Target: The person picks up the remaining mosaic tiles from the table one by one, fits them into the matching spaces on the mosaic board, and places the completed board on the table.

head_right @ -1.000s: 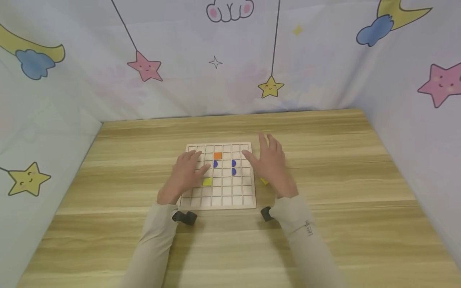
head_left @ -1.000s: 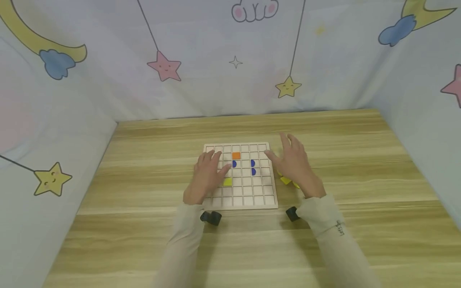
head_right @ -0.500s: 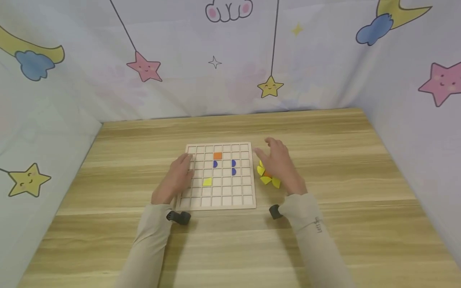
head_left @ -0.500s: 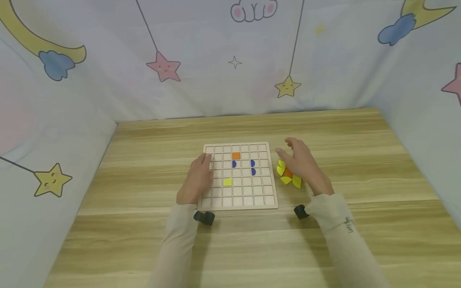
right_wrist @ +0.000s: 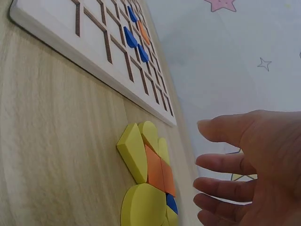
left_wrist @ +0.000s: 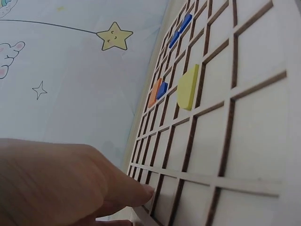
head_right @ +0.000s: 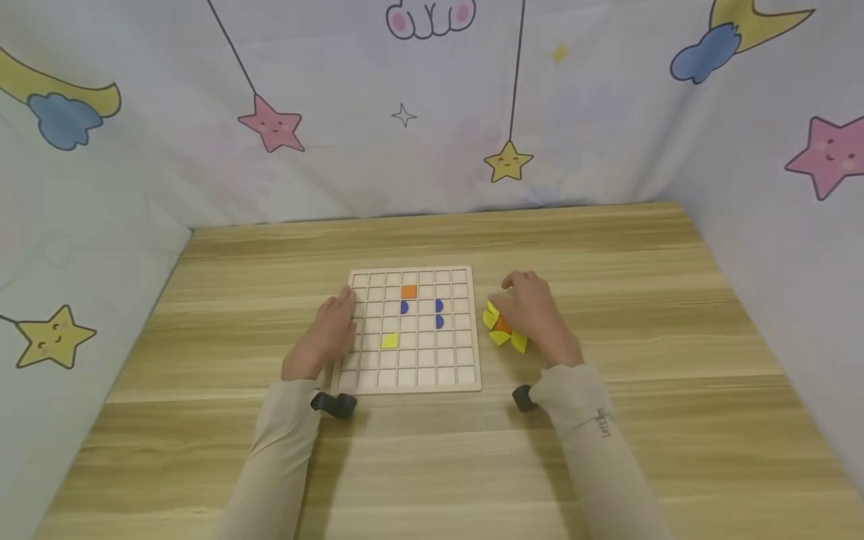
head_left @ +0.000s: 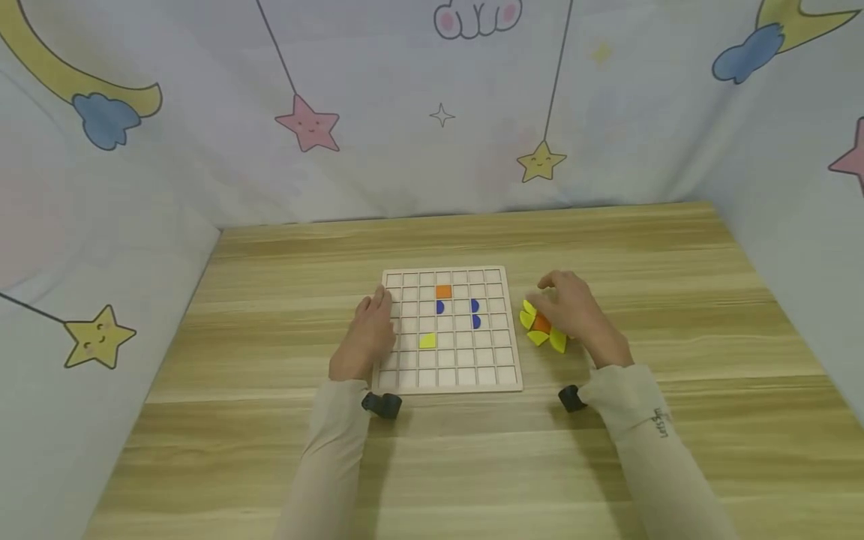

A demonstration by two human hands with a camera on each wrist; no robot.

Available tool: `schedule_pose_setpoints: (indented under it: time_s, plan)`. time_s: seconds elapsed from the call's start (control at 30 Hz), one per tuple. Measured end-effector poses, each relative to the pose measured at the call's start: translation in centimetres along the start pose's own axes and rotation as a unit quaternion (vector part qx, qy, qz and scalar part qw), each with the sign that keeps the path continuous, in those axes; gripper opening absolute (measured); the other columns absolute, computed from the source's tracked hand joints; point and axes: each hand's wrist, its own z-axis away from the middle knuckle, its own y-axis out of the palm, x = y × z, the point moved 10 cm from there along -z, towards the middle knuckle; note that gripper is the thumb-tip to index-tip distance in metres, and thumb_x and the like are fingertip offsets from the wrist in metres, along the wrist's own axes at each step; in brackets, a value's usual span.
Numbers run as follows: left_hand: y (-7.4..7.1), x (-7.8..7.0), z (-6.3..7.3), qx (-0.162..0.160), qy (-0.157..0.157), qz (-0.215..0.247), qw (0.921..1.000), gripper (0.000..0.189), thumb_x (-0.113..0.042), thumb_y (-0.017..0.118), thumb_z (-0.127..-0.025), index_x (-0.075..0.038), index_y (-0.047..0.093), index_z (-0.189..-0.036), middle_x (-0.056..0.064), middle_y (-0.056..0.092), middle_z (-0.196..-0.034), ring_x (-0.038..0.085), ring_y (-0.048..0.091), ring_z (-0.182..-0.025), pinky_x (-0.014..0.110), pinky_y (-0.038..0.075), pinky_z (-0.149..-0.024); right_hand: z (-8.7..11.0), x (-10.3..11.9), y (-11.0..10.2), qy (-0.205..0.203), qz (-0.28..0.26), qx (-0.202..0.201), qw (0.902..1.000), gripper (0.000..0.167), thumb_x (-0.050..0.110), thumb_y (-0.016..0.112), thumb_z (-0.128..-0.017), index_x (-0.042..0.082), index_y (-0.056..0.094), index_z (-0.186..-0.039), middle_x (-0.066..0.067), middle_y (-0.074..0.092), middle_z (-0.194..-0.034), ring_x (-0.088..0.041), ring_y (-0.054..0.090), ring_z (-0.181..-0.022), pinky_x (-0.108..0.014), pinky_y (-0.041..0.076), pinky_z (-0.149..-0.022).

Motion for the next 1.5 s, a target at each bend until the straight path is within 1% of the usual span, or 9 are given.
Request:
schedule_pose_setpoints:
  time_s: [0.13, 0.23, 0.53, 0.63, 0.77, 0.97, 1.2, 1.37, 1.5]
  plan:
    - [0.1, 0.0, 0.0, 0.005, -0.002, 0.006, 1.0, 0.059, -0.007, 0.037, -0.099, 0.0, 0.013, -0.152, 0.014, 0.002, -0.162, 0.036, 0.007, -0.148, 0.049, 0.015, -0.12, 0.1, -0.2, 0.3, -0.002, 0.024, 0.0, 0.9997, 0.038, 0.027, 0.057, -0.094, -0.003, 0.057, -0.118, -0.025, 0.046, -0.131, -0.042, 0.042, -0.121, -0.056, 0.04, -0.103]
    - [0.1, -0.1, -0.1, 0.005, 0.0, 0.005, 1.0, 0.059, -0.007, 0.038, -0.099, 0.001, 0.013, -0.152, 0.014, 0.002, -0.161, 0.037, 0.007, -0.148, 0.05, 0.016, -0.12, 0.2, -0.1, 0.4, -0.014, 0.037, -0.007, 0.9992, 0.032, 0.024, 0.06, -0.092, -0.003, 0.06, -0.111, -0.026, 0.049, -0.127, -0.043, 0.045, -0.118, -0.055, 0.042, -0.1]
    - [0.4, 0.1, -0.2, 0.014, -0.005, 0.0, 0.9999, 0.058, -0.008, 0.035, -0.1, 0.0, 0.011, -0.152, 0.014, 0.0, -0.161, 0.037, 0.004, -0.148, 0.049, 0.014, -0.121, 0.2, 0.0, 0.7, -0.023, 0.092, -0.03, 0.9951, 0.028, 0.024, 0.063, -0.091, -0.001, 0.064, -0.103, -0.025, 0.052, -0.124, -0.044, 0.043, -0.118, -0.057, 0.035, -0.104]
    - [0.4, 0.0, -0.2, 0.011, -0.004, 0.001, 0.9999, 0.058, -0.008, 0.035, -0.1, 0.001, 0.012, -0.152, 0.015, 0.0, -0.161, 0.038, 0.004, -0.148, 0.049, 0.014, -0.121, 0.2, 0.4, 0.7, -0.026, 0.121, -0.043, 0.9914, 0.028, 0.025, 0.064, -0.09, 0.0, 0.065, -0.102, -0.024, 0.052, -0.123, -0.043, 0.043, -0.116, -0.057, 0.036, -0.101]
    - [0.3, 0.0, -0.2, 0.005, -0.001, 0.001, 1.0, 0.058, -0.007, 0.035, -0.099, 0.001, 0.013, -0.152, 0.015, 0.002, -0.161, 0.038, 0.005, -0.148, 0.049, 0.015, -0.12, 0.5, 1.3, 0.5, -0.038, 0.159, -0.066, 0.9843, 0.027, 0.025, 0.067, -0.088, 0.0, 0.068, -0.098, -0.023, 0.056, -0.118, -0.042, 0.046, -0.11, -0.056, 0.04, -0.094]
    - [0.3, 0.0, -0.2, 0.003, 0.0, -0.004, 1.0, 0.058, -0.008, 0.036, -0.099, 0.002, 0.014, -0.152, 0.015, 0.002, -0.161, 0.038, 0.006, -0.148, 0.049, 0.015, -0.121, 0.9, 1.9, 0.7, -0.046, 0.188, -0.096, 0.9763, 0.027, 0.029, 0.069, -0.087, 0.002, 0.067, -0.084, -0.02, 0.059, -0.111, -0.04, 0.048, -0.104, -0.053, 0.041, -0.087]
    - [0.1, -0.1, -0.3, -0.002, 0.007, -0.01, 0.9999, 0.057, -0.007, 0.035, -0.099, 0.003, 0.014, -0.151, 0.016, 0.004, -0.161, 0.038, 0.007, -0.147, 0.049, 0.015, -0.121, 0.8, 2.0, 0.8, -0.045, 0.184, -0.108, 0.9759, 0.026, 0.029, 0.069, -0.086, 0.003, 0.067, -0.082, -0.019, 0.059, -0.11, -0.039, 0.048, -0.103, -0.052, 0.04, -0.086]
    - [0.1, -0.1, -0.1, 0.006, 0.008, -0.004, 0.9999, 0.057, -0.008, 0.035, -0.1, 0.002, 0.013, -0.152, 0.015, 0.003, -0.161, 0.038, 0.006, -0.148, 0.049, 0.014, -0.121, 0.7, 2.0, 0.6, -0.051, 0.171, -0.11, 0.9778, 0.026, 0.026, 0.063, -0.087, 0.001, 0.069, -0.082, -0.02, 0.061, -0.114, -0.04, 0.05, -0.104, -0.053, 0.04, -0.087]
    - [0.0, -0.1, 0.0, 0.009, 0.012, -0.004, 0.9999, 0.058, -0.008, 0.037, -0.1, 0.002, 0.014, -0.152, 0.016, 0.004, -0.161, 0.037, 0.007, -0.148, 0.048, 0.013, -0.121, 0.5, 1.7, 0.5, -0.053, 0.156, -0.105, 0.9808, 0.028, 0.026, 0.059, -0.088, 0.001, 0.072, -0.086, -0.02, 0.062, -0.119, -0.041, 0.05, -0.108, -0.055, 0.038, -0.09]
